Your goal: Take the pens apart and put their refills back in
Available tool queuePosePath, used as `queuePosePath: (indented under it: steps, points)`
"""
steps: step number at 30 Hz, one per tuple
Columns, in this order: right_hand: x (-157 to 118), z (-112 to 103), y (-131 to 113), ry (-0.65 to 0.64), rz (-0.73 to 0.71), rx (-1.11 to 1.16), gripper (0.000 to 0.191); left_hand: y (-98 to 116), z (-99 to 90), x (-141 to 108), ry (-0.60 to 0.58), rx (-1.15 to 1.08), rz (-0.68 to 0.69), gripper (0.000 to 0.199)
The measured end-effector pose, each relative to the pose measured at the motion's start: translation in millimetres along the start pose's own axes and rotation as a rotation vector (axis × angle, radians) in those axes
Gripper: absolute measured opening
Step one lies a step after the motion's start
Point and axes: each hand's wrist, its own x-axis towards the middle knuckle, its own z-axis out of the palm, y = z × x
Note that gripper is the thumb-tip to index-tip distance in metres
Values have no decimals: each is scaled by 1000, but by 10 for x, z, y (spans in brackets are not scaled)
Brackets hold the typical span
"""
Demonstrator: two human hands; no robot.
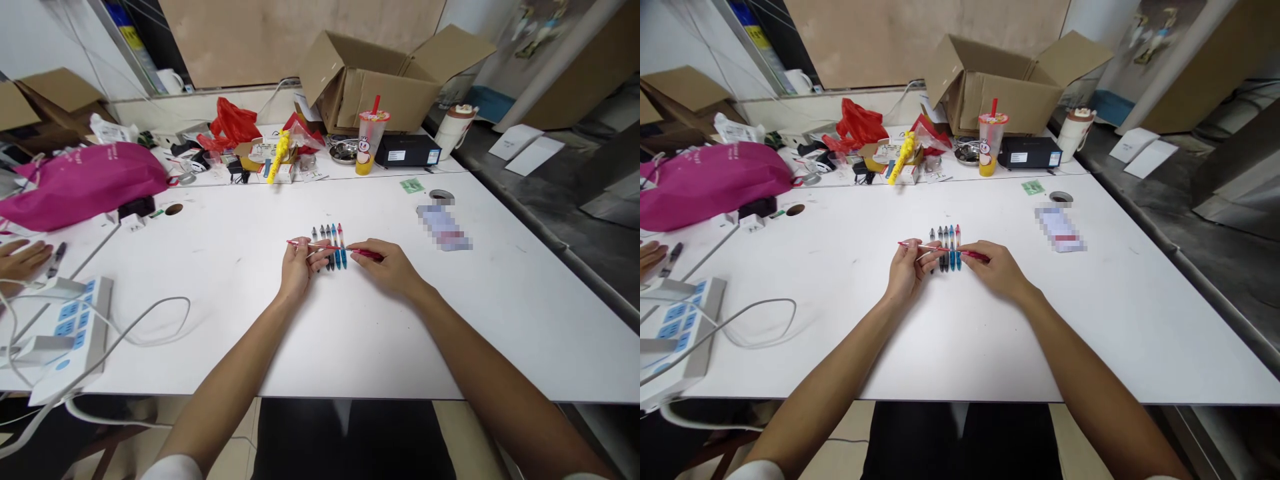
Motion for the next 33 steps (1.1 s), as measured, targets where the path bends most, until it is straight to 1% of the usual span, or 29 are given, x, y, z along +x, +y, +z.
queuePosePath:
  steps: [6, 11, 13, 17, 21, 24, 25, 28, 33]
  points:
    - [-11, 37, 2, -7, -18, -47, 29, -11, 28, -24, 2, 15, 8, 20]
    - [-23, 70, -12, -46, -121, -101, 33, -20, 33, -34, 3, 27, 6, 25]
    - [-32, 93, -38, -32, -90, -70, 33, -29, 38, -39, -19, 31, -6, 25]
    - [-59, 155, -103, 23, 69, 36, 28, -58, 46, -53, -82, 73, -24, 27]
    - [-70, 199, -123, 18, 105, 57, 31, -69, 44, -56, -118, 86, -41, 27]
    - [-65, 216, -112, 44, 94, 116, 26, -59, 46, -51, -96, 84, -28, 27]
    - [-64, 220, -108, 37, 95, 129, 26, -55, 47, -49, -77, 86, -17, 27]
    - [-67, 226, -97, -39, 126, 116, 25, -44, 45, -43, -29, 98, 7, 27]
    - [-80, 239, -75, -26, 134, 145, 27, -35, 33, -38, -22, 91, 13, 29]
